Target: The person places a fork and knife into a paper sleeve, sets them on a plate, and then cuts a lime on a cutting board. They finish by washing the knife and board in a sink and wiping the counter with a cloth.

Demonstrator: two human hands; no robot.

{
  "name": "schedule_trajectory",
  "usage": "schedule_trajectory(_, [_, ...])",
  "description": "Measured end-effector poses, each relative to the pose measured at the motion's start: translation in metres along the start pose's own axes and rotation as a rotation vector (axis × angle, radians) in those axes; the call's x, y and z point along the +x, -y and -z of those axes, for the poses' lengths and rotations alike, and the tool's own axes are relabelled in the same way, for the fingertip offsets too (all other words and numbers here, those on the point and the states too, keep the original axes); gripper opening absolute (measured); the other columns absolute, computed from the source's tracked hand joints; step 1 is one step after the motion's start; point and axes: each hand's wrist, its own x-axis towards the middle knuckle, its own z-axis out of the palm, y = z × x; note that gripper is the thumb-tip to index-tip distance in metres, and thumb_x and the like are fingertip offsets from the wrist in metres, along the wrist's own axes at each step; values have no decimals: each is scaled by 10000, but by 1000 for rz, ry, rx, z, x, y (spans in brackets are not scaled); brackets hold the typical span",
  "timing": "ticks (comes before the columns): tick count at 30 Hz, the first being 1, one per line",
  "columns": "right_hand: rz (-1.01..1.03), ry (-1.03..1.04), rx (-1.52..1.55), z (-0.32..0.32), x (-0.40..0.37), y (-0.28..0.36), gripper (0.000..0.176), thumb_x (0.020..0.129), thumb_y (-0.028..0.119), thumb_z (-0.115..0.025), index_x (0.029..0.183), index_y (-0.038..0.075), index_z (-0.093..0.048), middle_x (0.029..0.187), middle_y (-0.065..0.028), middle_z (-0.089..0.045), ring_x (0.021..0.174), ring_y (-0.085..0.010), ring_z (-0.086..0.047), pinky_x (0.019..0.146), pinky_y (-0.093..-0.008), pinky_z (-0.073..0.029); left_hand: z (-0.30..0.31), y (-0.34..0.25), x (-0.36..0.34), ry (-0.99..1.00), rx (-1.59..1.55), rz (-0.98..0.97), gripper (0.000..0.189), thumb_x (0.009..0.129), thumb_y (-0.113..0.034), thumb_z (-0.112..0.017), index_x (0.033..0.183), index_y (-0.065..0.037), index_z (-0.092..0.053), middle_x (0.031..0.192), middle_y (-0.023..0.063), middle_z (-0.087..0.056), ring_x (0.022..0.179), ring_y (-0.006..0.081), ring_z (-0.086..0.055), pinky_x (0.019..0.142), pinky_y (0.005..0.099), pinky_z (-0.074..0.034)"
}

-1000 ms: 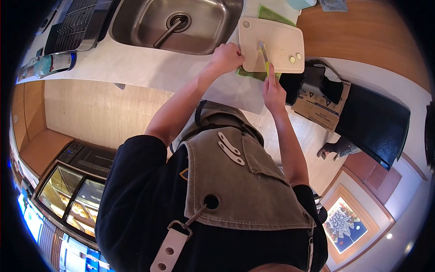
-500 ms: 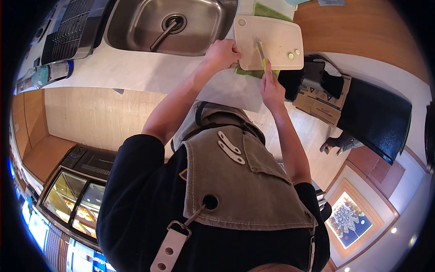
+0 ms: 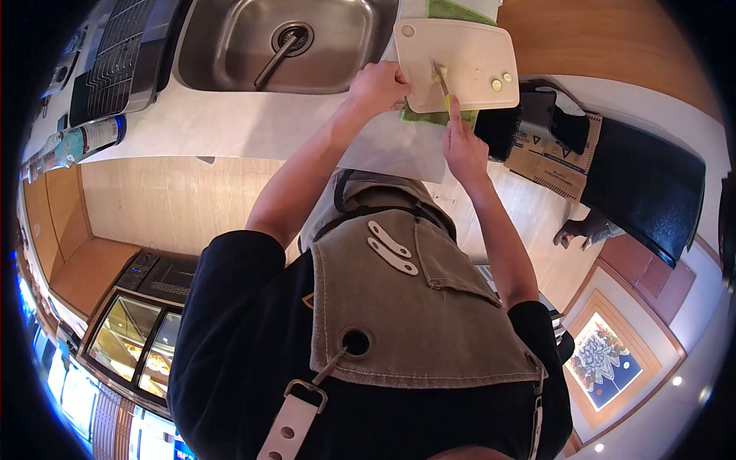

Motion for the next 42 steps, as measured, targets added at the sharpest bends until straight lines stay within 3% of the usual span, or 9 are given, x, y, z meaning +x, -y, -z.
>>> schedule_trajectory(8, [-73, 124, -86, 12, -4, 7, 731, 955, 215, -547, 1606, 184, -216, 832, -130, -693, 600, -336, -675, 521, -484, -550, -5, 0, -5, -68, -13, -32, 206, 792, -254, -740, 842, -57, -710, 701, 97, -725, 638, 248, -718, 707, 386, -572])
schedule_trajectory(11, [-74, 80, -111, 4, -6, 12, 765, 930, 217, -569, 1605, 191, -211, 760, -116, -677, 546, -334, -665, 482, -488, -539, -8, 2, -5, -92, 22, -90, 219, 819, -226, -746, 831, -19, -676, 725, 85, -719, 546, 173, -679, 568, 321, -544])
schedule_trajectory(29, [-158, 241, -159, 13, -33, 28, 725, 965, 222, -527, 1600, 110, -196, 733, -123, -682, 572, -342, -664, 520, -486, -540, -13, 10, -8, -160, 81, -137, 270, 834, -312, -744, 879, -50, -694, 721, 65, -724, 566, 188, -695, 650, 340, -554])
schedule_trajectory(32, [-158, 190, -134, 11, -22, 34, 725, 964, 224, -531, 1598, 102, -201, 730, -126, -684, 572, -338, -665, 519, -487, -539, -7, 0, -13, -106, 66, -55, 233, 806, -285, -741, 886, -68, -716, 878, 133, -749, 875, 345, -717, 796, 462, -563])
schedule_trajectory(42, [-177, 175, -73, 16, -14, 39, 737, 943, 219, -534, 1595, 93, -214, 705, -142, -687, 601, -345, -685, 543, -498, -543, -9, 4, -10, -92, 64, -83, 234, 826, -298, -729, 916, -82, -720, 895, 128, -751, 902, 337, -715, 814, 460, -563])
